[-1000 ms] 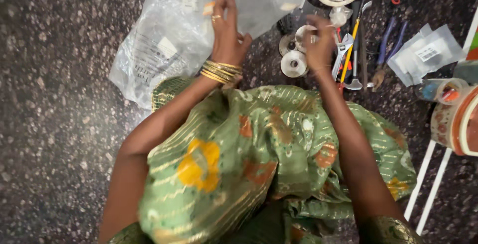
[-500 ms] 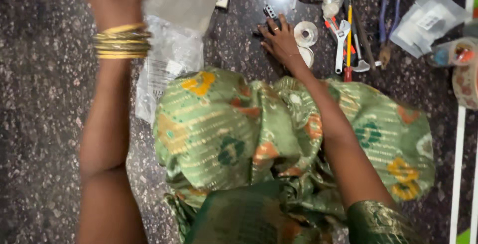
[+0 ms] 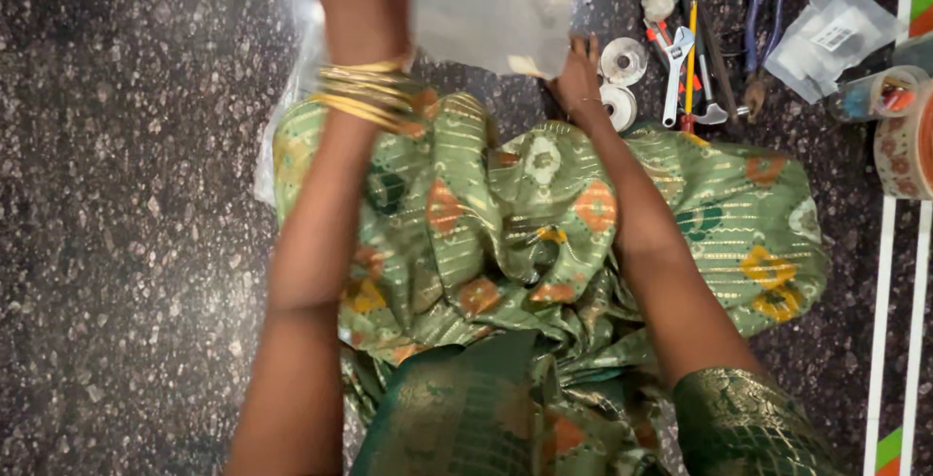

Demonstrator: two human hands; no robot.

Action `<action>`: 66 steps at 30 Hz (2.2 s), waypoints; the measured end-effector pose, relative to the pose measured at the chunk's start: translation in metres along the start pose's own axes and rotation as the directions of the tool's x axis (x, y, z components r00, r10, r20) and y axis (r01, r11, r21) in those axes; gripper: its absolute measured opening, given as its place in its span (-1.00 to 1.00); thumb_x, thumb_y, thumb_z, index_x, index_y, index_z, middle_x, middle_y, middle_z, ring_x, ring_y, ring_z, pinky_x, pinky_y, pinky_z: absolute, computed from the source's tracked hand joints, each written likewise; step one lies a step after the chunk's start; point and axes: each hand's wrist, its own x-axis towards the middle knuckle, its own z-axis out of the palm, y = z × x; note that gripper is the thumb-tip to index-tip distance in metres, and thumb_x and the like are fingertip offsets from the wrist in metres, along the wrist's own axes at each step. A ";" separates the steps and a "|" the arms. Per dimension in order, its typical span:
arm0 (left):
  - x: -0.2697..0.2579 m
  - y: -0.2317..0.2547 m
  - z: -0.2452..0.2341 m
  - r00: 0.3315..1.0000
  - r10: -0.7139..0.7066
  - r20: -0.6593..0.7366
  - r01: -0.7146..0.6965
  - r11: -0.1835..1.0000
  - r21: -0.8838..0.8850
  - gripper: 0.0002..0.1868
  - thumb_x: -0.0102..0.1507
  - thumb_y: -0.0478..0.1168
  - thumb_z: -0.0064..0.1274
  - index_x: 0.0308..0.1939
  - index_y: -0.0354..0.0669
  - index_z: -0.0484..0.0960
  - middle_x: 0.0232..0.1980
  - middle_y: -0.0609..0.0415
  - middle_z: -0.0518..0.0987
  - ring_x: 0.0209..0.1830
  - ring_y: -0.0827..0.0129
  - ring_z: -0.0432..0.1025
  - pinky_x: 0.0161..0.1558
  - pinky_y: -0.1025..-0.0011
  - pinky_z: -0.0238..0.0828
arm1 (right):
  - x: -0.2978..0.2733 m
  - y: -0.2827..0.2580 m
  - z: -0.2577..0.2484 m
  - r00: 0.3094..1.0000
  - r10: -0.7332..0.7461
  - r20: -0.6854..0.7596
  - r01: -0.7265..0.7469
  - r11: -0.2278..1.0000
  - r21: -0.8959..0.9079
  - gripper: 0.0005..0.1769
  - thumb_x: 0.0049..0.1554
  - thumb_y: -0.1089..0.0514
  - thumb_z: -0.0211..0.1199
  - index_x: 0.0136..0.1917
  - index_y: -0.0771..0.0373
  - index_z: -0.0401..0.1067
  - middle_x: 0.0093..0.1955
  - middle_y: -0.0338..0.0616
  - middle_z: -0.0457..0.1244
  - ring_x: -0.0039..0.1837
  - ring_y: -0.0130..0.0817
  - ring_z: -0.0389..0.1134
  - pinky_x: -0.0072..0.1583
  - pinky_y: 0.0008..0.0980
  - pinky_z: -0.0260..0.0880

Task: The person sits on the floor and organizes various small items, including plastic containers, tools, and hardware parts, into a clear plastic bag. They pick up items from the floor and place them into the bag one by one.

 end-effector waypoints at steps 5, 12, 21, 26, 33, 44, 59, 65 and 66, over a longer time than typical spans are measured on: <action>-0.054 0.032 0.062 0.950 -0.044 0.310 0.057 0.998 -0.033 -0.16 0.10 -0.64 -0.08 0.47 -0.13 0.31 0.45 -0.12 0.32 0.39 -0.07 0.31 0.24 0.22 0.52 | -0.002 0.024 0.004 0.929 0.290 -0.230 -0.156 0.870 0.467 -0.44 0.01 0.05 0.50 0.23 0.26 0.44 0.19 -0.01 0.36 0.26 -0.10 0.35 0.33 -0.05 0.25; -0.075 0.041 0.061 0.888 0.048 0.457 0.109 0.945 -0.310 -0.04 0.06 -0.68 -0.11 0.57 -0.12 0.23 0.49 -0.09 0.30 0.44 -0.01 0.28 0.37 0.22 0.41 | 0.023 -0.001 -0.137 0.783 0.583 -0.217 0.288 -0.030 0.957 -0.73 0.33 0.03 0.23 0.17 0.23 0.35 0.01 -0.06 0.41 -0.09 -0.30 0.50 -0.10 -0.41 0.51; -0.070 0.039 0.057 0.929 0.027 0.370 0.142 0.895 -0.423 -0.05 0.07 -0.64 -0.07 0.57 -0.10 0.23 0.50 -0.07 0.31 0.46 -0.02 0.29 0.45 0.14 0.32 | 0.049 -0.117 -0.227 0.988 0.039 -0.149 0.098 0.589 0.802 -0.67 0.38 0.34 0.21 0.39 0.39 0.39 0.27 -0.02 0.37 0.09 -0.44 0.49 0.02 -0.49 0.56; -0.073 0.025 0.053 0.935 -0.027 0.353 0.202 0.860 -0.469 -0.08 0.11 -0.64 -0.06 0.56 -0.05 0.27 0.48 -0.09 0.35 0.46 -0.01 0.30 0.48 0.16 0.32 | 0.038 -0.050 -0.175 0.755 0.452 -0.475 0.217 0.511 0.832 -0.83 0.44 0.33 0.12 0.19 0.31 0.52 0.08 -0.08 0.43 -0.05 -0.41 0.48 -0.10 -0.48 0.46; -0.063 0.007 0.042 0.945 -0.147 0.293 0.250 0.901 -0.354 -0.19 0.13 -0.63 -0.08 0.48 -0.13 0.40 0.47 -0.09 0.37 0.46 0.07 0.35 0.25 0.30 0.49 | 0.011 0.040 -0.039 0.903 0.373 -0.213 -0.265 0.874 0.408 -0.60 0.09 0.14 0.49 0.19 0.21 0.54 0.27 0.07 0.25 0.28 -0.05 0.22 0.29 -0.10 0.29; 0.005 -0.036 -0.026 0.810 -0.360 0.463 0.523 0.802 -0.290 -0.64 0.28 -0.44 0.07 0.17 -0.29 0.55 -0.04 -0.22 0.59 -0.12 0.13 0.61 -0.12 0.30 0.53 | 0.003 0.043 0.012 0.913 0.386 -0.133 -0.360 0.915 0.184 -0.61 0.05 0.16 0.43 0.15 0.25 0.54 0.38 0.05 0.21 0.47 0.00 0.13 0.45 -0.06 0.20; -0.042 0.034 0.007 0.871 -0.050 0.489 0.305 0.834 -0.459 -0.06 0.14 -0.52 0.07 0.61 0.00 0.19 0.56 -0.10 0.28 0.56 -0.05 0.19 0.56 0.18 0.20 | 0.014 -0.115 -0.302 0.751 0.307 -0.585 0.494 0.326 0.806 -0.66 0.21 0.10 0.44 0.20 0.25 0.50 0.00 -0.27 0.36 -0.06 -0.52 0.33 -0.08 -0.54 0.33; -0.043 0.038 -0.002 0.870 -0.124 0.477 0.358 0.824 -0.439 0.00 0.11 -0.53 0.10 0.61 0.02 0.13 0.59 -0.02 0.21 0.60 0.03 0.13 0.59 0.20 0.23 | 0.023 -0.174 -0.317 0.891 0.011 -0.453 0.300 0.735 0.608 -0.64 0.36 0.08 0.46 0.20 0.39 0.44 0.05 -0.09 0.33 0.01 -0.35 0.42 0.04 -0.46 0.41; -0.044 0.036 -0.002 0.874 -0.133 0.467 0.354 0.833 -0.424 -0.01 0.12 -0.55 0.09 0.60 0.01 0.14 0.59 0.00 0.20 0.61 0.07 0.13 0.60 0.20 0.27 | 0.024 -0.163 -0.301 0.867 0.140 -0.479 0.274 0.669 0.691 -0.64 0.32 0.07 0.45 0.13 0.38 0.42 -0.03 -0.19 0.33 -0.03 -0.40 0.42 0.00 -0.46 0.42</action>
